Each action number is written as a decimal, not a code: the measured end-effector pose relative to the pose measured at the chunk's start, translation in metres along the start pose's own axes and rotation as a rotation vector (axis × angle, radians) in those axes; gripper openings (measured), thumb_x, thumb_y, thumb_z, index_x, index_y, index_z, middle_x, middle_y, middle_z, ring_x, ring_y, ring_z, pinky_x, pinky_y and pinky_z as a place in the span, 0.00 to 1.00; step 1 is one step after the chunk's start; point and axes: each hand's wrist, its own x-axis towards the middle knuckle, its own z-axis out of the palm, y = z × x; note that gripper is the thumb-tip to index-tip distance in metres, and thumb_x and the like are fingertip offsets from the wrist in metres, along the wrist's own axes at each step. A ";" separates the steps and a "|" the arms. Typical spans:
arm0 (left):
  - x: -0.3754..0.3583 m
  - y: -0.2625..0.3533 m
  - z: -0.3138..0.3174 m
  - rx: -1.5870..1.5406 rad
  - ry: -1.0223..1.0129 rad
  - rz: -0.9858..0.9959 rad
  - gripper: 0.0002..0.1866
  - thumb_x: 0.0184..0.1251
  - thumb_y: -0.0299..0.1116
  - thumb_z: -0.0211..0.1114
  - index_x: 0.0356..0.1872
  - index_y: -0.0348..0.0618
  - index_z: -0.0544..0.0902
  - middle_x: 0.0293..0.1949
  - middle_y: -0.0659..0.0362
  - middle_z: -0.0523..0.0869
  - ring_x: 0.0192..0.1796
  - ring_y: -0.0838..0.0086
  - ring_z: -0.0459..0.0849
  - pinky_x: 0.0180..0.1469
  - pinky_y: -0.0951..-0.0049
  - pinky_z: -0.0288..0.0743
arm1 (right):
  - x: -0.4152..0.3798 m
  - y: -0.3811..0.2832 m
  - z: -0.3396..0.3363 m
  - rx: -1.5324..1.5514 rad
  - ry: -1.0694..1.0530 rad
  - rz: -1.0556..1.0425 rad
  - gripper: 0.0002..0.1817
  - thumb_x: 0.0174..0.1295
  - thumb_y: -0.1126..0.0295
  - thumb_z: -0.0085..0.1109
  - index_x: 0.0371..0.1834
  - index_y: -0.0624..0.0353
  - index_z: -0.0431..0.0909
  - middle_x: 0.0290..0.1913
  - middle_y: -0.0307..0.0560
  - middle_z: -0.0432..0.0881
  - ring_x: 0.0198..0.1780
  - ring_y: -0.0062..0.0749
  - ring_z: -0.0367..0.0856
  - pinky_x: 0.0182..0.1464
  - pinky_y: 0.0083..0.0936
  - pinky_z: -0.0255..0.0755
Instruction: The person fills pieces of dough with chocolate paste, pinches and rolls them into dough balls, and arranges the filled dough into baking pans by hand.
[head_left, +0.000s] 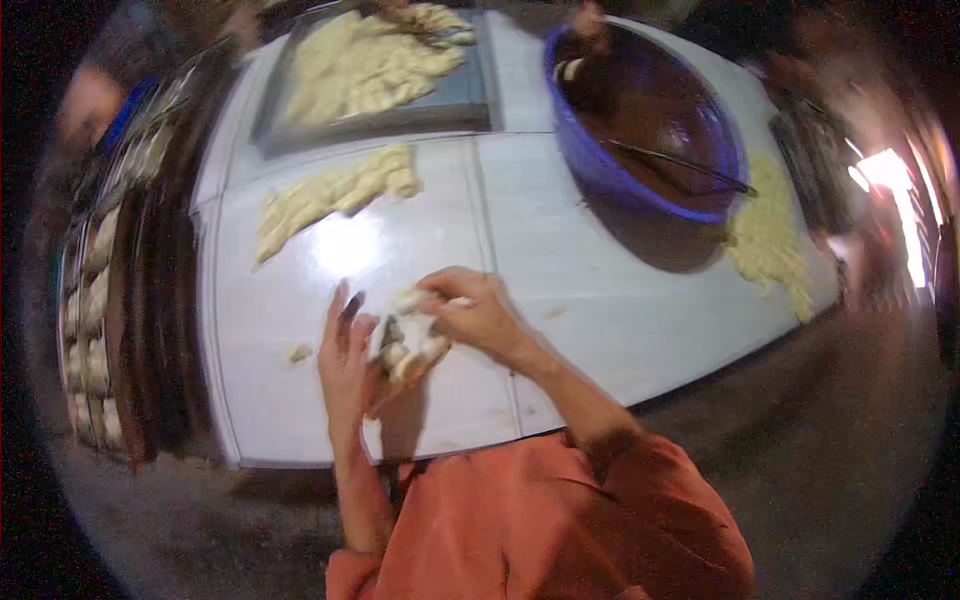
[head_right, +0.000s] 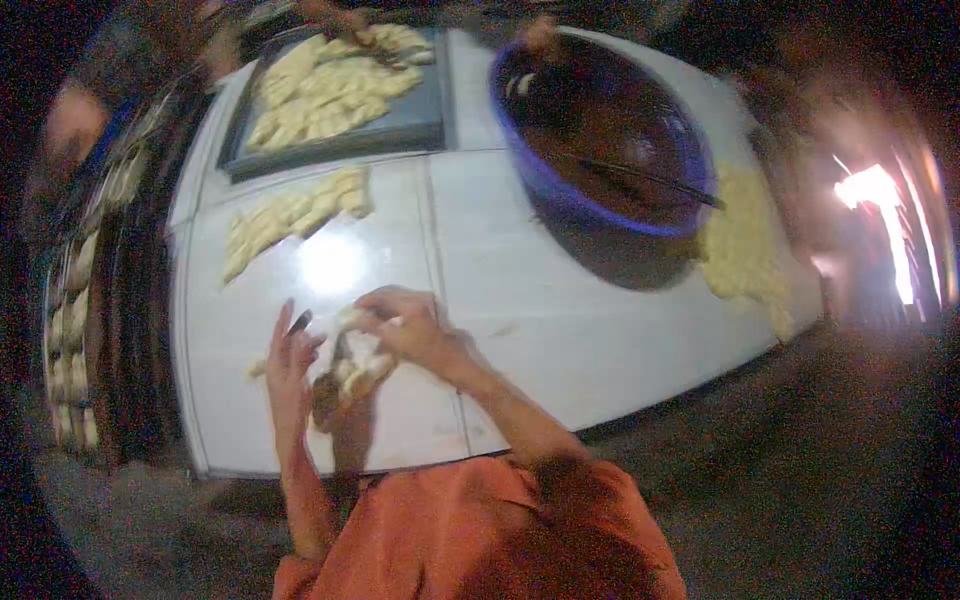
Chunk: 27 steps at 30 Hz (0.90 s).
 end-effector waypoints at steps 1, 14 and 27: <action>-0.004 -0.005 -0.011 0.080 0.028 0.025 0.31 0.75 0.38 0.62 0.75 0.42 0.66 0.66 0.46 0.78 0.62 0.60 0.81 0.64 0.63 0.74 | 0.006 0.016 -0.008 -0.143 0.014 -0.073 0.15 0.66 0.75 0.65 0.55 0.66 0.80 0.45 0.42 0.85 0.44 0.23 0.82 0.46 0.21 0.79; -0.031 -0.046 -0.012 0.792 -0.081 0.397 0.32 0.48 0.42 0.79 0.56 0.43 0.80 0.51 0.54 0.82 0.56 0.61 0.78 0.62 0.58 0.64 | 0.012 0.006 -0.004 -0.605 -0.461 -0.213 0.20 0.62 0.65 0.67 0.53 0.65 0.78 0.49 0.54 0.83 0.47 0.50 0.82 0.53 0.38 0.76; -0.051 -0.025 -0.058 0.916 -0.146 0.227 0.62 0.36 0.50 0.84 0.78 0.51 0.60 0.70 0.49 0.70 0.70 0.54 0.69 0.71 0.47 0.60 | 0.015 0.010 -0.002 -0.950 -0.546 -0.501 0.52 0.46 0.33 0.70 0.69 0.57 0.71 0.64 0.58 0.74 0.57 0.54 0.78 0.59 0.50 0.70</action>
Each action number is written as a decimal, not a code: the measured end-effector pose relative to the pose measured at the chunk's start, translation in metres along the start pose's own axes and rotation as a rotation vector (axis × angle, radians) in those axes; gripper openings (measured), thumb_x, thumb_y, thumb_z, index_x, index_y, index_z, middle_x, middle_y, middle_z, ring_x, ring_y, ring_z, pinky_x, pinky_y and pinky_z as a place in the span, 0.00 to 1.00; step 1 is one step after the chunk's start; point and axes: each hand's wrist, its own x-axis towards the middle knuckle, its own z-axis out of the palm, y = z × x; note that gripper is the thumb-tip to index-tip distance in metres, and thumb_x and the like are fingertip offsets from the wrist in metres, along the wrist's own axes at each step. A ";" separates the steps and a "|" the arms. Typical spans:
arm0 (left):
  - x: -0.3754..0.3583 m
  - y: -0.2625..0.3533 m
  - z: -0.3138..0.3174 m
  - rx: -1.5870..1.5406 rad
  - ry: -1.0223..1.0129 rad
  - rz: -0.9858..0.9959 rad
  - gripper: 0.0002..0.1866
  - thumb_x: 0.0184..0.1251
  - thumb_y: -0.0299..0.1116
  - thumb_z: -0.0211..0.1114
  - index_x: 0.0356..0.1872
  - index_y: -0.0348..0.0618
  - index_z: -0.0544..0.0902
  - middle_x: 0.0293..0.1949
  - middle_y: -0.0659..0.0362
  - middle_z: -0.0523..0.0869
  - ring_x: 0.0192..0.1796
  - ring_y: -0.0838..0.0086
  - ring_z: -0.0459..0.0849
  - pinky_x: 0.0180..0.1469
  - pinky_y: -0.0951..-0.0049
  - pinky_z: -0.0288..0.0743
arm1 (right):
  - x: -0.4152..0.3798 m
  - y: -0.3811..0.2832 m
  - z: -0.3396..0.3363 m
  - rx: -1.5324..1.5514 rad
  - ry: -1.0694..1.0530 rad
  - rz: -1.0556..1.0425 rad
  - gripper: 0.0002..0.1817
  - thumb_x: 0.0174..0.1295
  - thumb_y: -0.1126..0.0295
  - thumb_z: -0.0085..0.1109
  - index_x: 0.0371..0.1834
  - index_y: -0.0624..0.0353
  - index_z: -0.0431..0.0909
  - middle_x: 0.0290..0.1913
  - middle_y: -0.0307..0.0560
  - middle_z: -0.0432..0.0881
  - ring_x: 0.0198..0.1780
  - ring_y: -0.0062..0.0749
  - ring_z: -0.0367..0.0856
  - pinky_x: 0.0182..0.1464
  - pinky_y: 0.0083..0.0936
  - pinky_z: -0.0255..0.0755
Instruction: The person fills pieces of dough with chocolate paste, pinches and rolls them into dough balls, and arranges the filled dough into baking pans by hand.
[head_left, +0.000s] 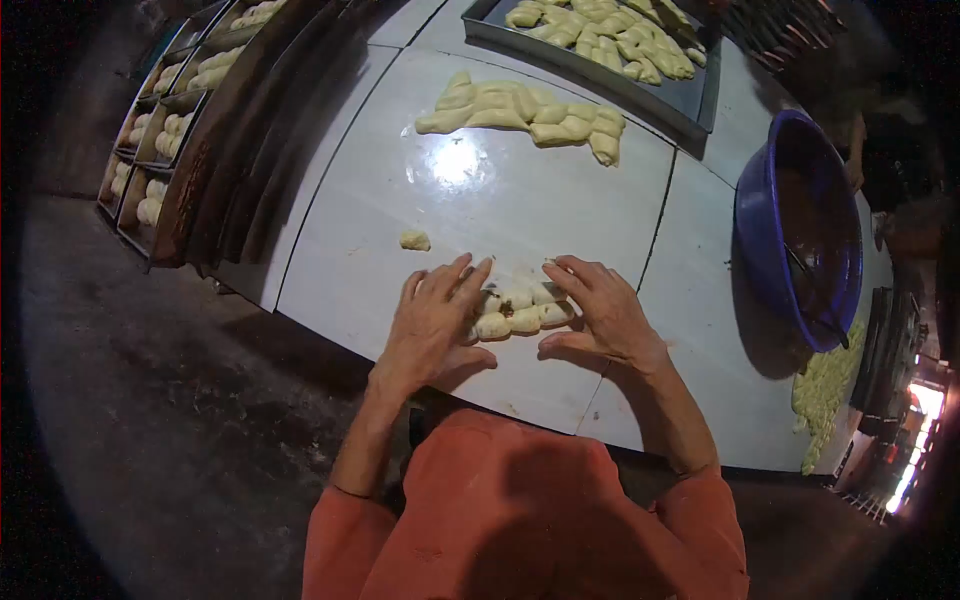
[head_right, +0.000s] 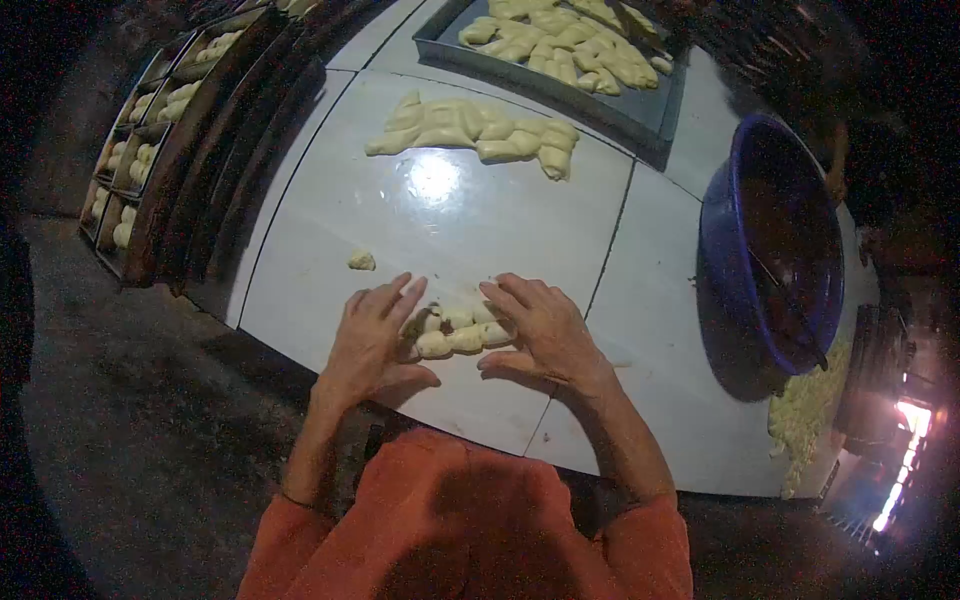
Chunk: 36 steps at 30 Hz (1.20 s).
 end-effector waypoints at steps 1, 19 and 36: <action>-0.004 -0.006 -0.001 0.002 -0.002 -0.008 0.62 0.36 0.50 0.84 0.78 0.51 0.60 0.70 0.49 0.70 0.70 0.54 0.69 0.71 0.47 0.60 | 0.003 -0.002 0.000 -0.029 -0.018 -0.017 0.53 0.46 0.31 0.68 0.70 0.57 0.70 0.64 0.57 0.74 0.57 0.53 0.78 0.59 0.48 0.70; -0.014 -0.026 0.005 -0.105 -0.026 0.052 0.50 0.44 0.51 0.79 0.71 0.47 0.68 0.62 0.49 0.75 0.59 0.53 0.79 0.55 0.56 0.79 | 0.033 -0.014 0.039 -0.128 0.095 -0.270 0.34 0.53 0.44 0.71 0.56 0.58 0.80 0.45 0.49 0.81 0.41 0.46 0.82 0.44 0.42 0.77; 0.000 -0.069 -0.179 -0.114 -0.054 0.405 0.16 0.58 0.39 0.69 0.39 0.39 0.78 0.36 0.50 0.80 0.37 0.53 0.85 0.37 0.54 0.79 | 0.149 -0.125 -0.022 0.452 -0.056 -0.053 0.25 0.45 0.64 0.83 0.44 0.63 0.82 0.39 0.45 0.83 0.38 0.28 0.81 0.41 0.25 0.75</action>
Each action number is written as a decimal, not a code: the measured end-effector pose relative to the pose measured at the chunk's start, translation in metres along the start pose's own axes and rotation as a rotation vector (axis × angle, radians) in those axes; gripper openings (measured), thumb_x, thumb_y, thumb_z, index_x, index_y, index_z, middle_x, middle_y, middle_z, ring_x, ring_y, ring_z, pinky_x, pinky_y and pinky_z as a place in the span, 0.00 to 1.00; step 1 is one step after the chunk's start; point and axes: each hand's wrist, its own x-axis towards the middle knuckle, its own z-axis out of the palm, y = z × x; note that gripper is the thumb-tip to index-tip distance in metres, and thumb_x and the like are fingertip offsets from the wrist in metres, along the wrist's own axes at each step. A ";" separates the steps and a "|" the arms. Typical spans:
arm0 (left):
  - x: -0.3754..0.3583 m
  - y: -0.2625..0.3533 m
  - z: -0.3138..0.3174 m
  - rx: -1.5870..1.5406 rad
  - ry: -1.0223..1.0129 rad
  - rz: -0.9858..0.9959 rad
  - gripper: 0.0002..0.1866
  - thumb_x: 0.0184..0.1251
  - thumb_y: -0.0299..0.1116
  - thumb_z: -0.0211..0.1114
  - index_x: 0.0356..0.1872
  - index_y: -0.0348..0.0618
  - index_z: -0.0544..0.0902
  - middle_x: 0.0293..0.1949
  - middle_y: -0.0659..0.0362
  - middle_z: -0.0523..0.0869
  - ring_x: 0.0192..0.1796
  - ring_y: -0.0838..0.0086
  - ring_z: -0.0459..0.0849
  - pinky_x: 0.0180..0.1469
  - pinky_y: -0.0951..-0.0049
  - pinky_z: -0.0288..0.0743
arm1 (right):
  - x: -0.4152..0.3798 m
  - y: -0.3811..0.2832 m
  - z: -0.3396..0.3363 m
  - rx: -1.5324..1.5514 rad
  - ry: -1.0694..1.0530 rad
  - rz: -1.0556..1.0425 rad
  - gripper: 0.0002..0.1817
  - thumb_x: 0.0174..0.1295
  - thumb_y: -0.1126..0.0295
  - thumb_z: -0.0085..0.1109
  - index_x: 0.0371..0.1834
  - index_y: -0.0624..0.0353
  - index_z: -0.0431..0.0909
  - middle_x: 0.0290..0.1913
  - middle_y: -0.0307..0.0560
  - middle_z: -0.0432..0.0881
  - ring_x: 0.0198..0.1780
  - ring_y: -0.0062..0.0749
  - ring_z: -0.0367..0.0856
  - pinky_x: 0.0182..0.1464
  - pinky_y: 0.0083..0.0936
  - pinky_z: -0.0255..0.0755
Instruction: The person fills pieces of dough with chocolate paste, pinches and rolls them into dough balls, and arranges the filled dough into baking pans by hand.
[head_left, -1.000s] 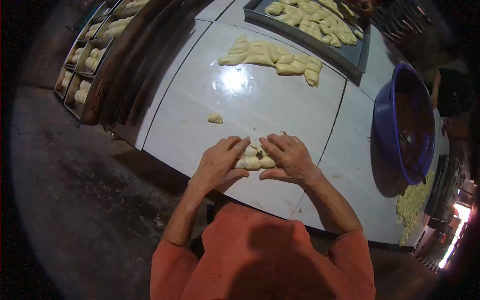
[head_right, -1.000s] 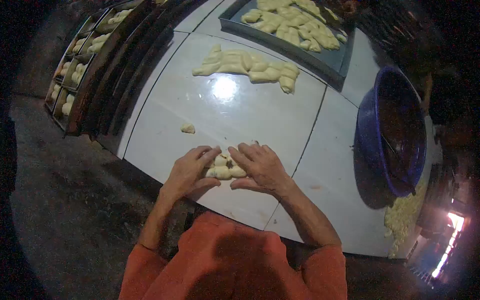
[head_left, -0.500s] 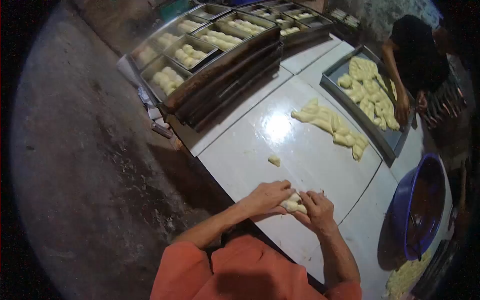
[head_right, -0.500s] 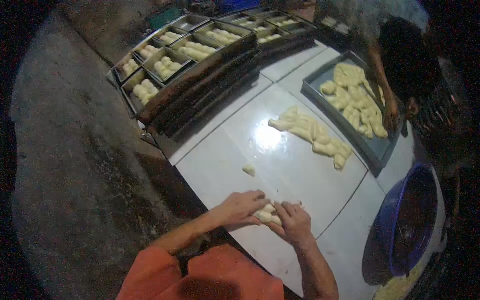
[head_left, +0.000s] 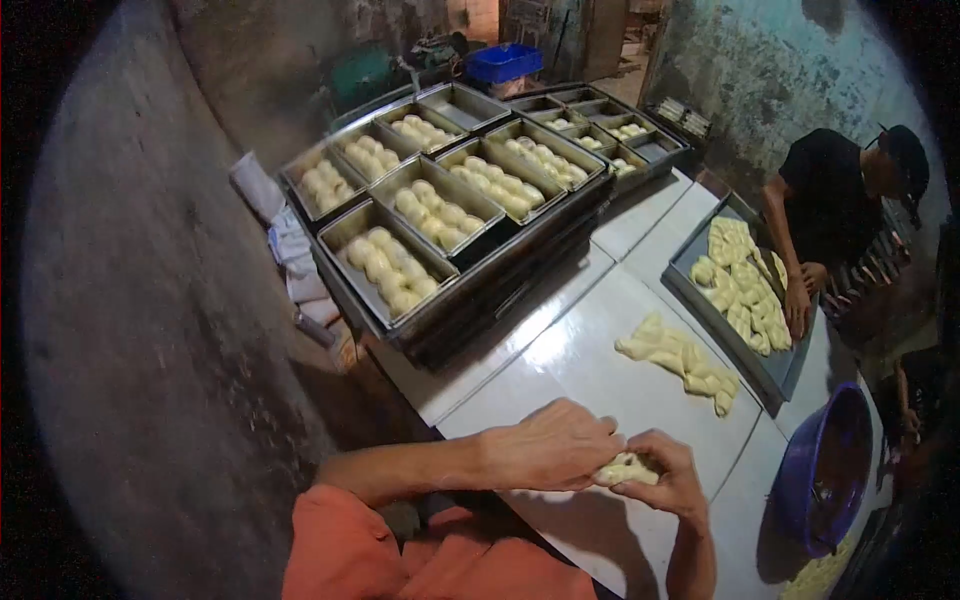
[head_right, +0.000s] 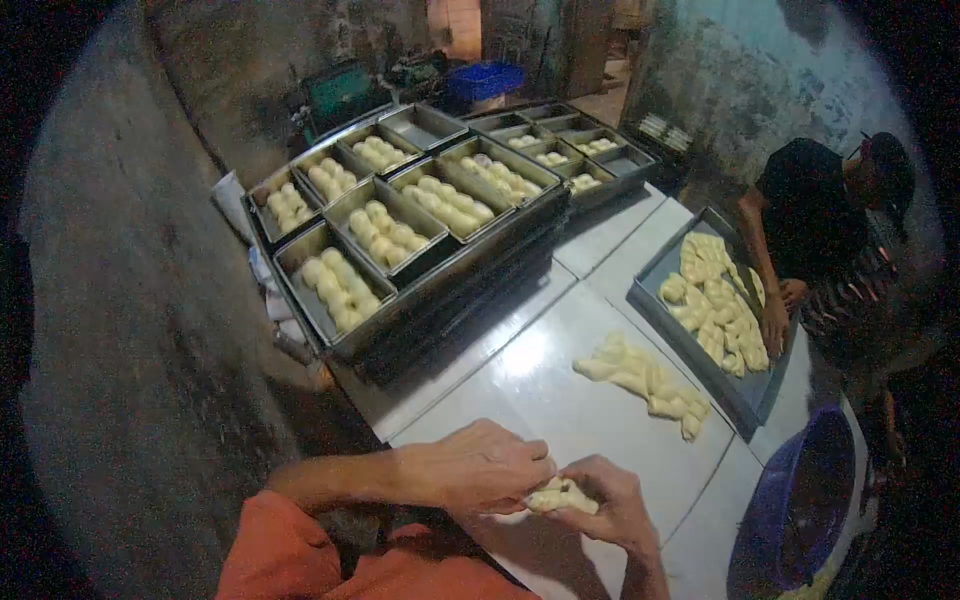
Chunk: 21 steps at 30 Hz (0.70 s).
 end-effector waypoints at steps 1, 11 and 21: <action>-0.005 -0.008 -0.033 0.110 0.012 0.027 0.16 0.58 0.39 0.68 0.40 0.38 0.79 0.36 0.50 0.81 0.36 0.53 0.86 0.36 0.54 0.80 | 0.028 -0.016 -0.002 -0.029 0.023 -0.050 0.25 0.45 0.63 0.82 0.44 0.62 0.82 0.41 0.47 0.84 0.40 0.33 0.83 0.43 0.28 0.76; -0.022 -0.238 -0.356 0.408 0.059 -0.059 0.28 0.46 0.39 0.81 0.52 0.43 0.86 0.44 0.48 0.84 0.51 0.52 0.83 0.52 0.57 0.75 | 0.404 -0.107 0.029 -0.281 0.460 -0.286 0.24 0.54 0.55 0.76 0.45 0.63 0.83 0.43 0.52 0.85 0.45 0.42 0.85 0.48 0.34 0.77; -0.004 -0.525 -0.398 0.339 0.024 -0.265 0.31 0.42 0.31 0.78 0.56 0.45 0.85 0.50 0.49 0.89 0.52 0.55 0.86 0.55 0.59 0.78 | 0.630 -0.029 0.068 -0.720 0.234 -0.105 0.27 0.63 0.45 0.63 0.51 0.58 0.82 0.45 0.60 0.86 0.47 0.54 0.85 0.49 0.46 0.78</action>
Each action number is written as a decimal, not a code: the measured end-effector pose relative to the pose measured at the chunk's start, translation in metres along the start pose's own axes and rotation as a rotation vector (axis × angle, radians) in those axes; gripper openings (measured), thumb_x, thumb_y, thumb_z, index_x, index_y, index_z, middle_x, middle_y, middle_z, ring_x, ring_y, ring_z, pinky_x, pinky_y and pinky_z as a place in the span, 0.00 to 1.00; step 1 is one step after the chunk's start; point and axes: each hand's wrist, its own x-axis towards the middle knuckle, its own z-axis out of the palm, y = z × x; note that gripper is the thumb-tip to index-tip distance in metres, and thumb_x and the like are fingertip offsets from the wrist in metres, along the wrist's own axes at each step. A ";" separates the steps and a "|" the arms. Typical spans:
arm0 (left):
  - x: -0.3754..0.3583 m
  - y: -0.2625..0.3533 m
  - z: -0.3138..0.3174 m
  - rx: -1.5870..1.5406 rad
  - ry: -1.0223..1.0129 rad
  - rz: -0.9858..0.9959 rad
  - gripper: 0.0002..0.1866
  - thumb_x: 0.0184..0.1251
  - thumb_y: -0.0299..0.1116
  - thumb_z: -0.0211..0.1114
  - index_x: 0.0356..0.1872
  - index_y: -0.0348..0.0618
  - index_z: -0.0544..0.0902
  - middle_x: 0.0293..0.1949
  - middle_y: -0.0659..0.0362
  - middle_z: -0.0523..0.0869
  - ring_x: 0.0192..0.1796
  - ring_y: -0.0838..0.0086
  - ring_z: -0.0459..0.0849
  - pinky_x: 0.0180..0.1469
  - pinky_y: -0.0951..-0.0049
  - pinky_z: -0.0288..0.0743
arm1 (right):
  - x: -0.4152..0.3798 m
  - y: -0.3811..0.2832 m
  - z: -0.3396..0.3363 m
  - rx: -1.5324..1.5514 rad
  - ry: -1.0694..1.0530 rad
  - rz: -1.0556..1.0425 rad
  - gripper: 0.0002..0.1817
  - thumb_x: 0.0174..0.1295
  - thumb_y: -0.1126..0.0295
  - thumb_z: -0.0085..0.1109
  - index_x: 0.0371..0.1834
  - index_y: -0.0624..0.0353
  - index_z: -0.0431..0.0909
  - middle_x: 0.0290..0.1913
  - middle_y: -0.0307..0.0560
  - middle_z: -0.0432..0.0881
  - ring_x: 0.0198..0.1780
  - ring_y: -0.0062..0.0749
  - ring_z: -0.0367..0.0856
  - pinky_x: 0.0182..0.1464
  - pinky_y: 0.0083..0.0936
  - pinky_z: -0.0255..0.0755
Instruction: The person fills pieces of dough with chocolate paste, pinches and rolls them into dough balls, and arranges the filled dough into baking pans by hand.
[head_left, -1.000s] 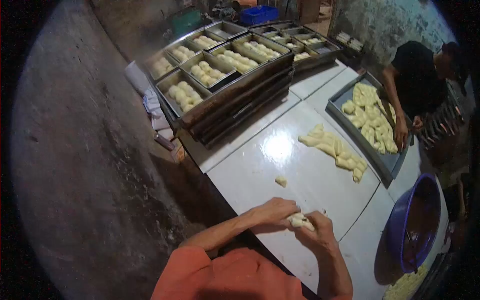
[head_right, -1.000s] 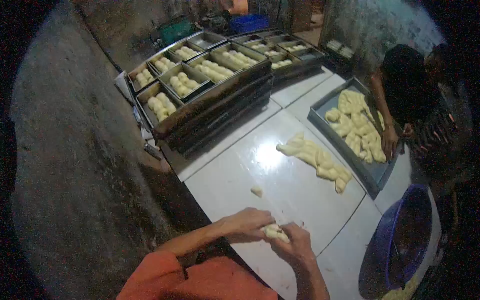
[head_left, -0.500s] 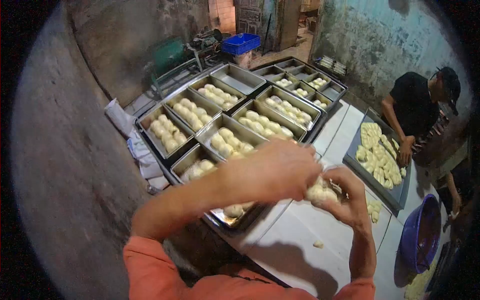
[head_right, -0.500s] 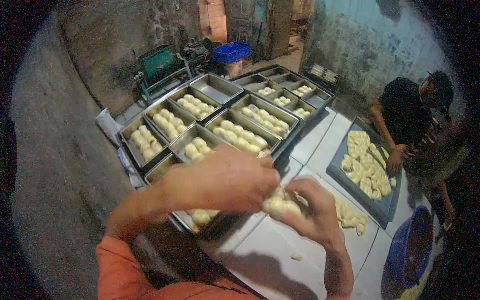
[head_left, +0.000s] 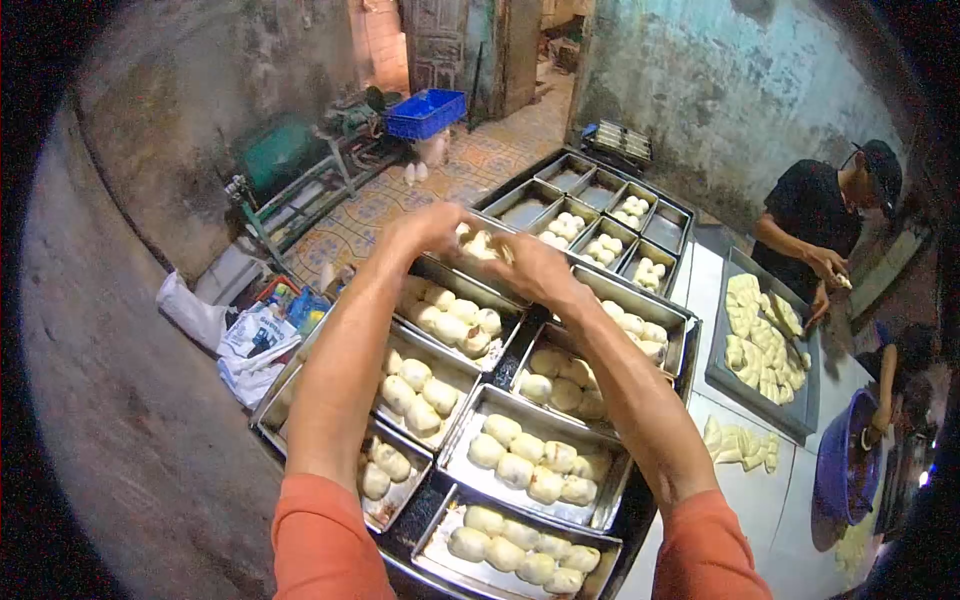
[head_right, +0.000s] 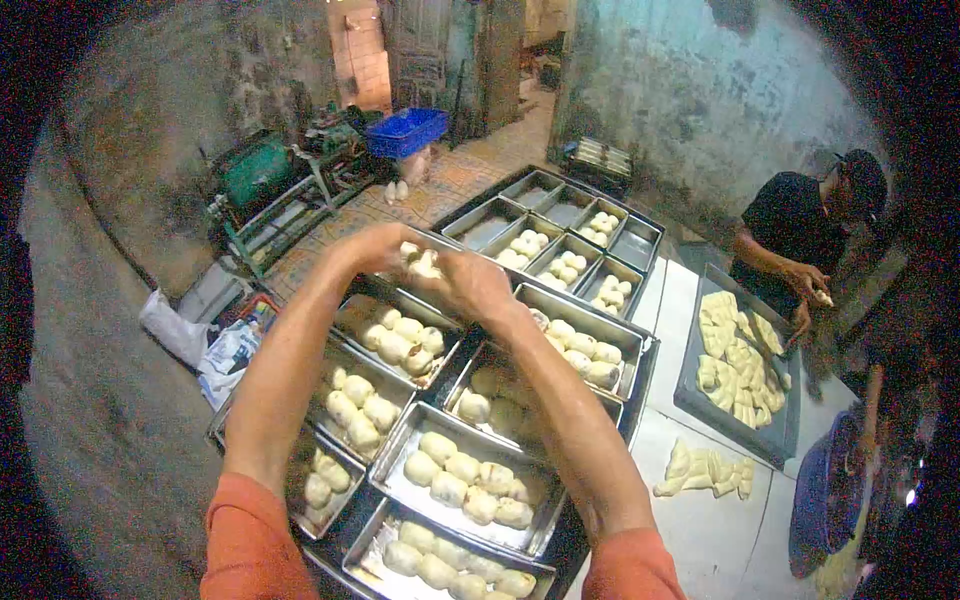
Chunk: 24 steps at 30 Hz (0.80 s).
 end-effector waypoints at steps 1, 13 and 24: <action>0.004 -0.024 0.023 -0.039 -0.008 -0.006 0.30 0.44 0.31 0.77 0.56 0.45 0.85 0.49 0.49 0.89 0.52 0.55 0.86 0.54 0.59 0.78 | 0.002 0.004 0.007 -0.094 -0.184 -0.050 0.27 0.66 0.47 0.62 0.58 0.57 0.79 0.46 0.60 0.86 0.48 0.55 0.85 0.51 0.45 0.77; 0.005 -0.010 0.014 -0.057 -0.148 -0.118 0.40 0.43 0.29 0.80 0.65 0.48 0.78 0.59 0.49 0.84 0.63 0.54 0.80 0.65 0.59 0.73 | -0.015 0.018 -0.011 -0.013 0.054 -0.142 0.22 0.68 0.51 0.61 0.54 0.57 0.81 0.40 0.61 0.86 0.43 0.57 0.85 0.46 0.46 0.78; -0.101 0.076 -0.065 0.159 0.056 -0.208 0.28 0.60 0.42 0.70 0.60 0.38 0.82 0.51 0.46 0.88 0.54 0.52 0.86 0.58 0.58 0.77 | -0.097 0.019 -0.076 -0.093 0.066 -0.129 0.15 0.67 0.60 0.64 0.30 0.61 0.82 0.30 0.55 0.82 0.35 0.50 0.84 0.37 0.44 0.74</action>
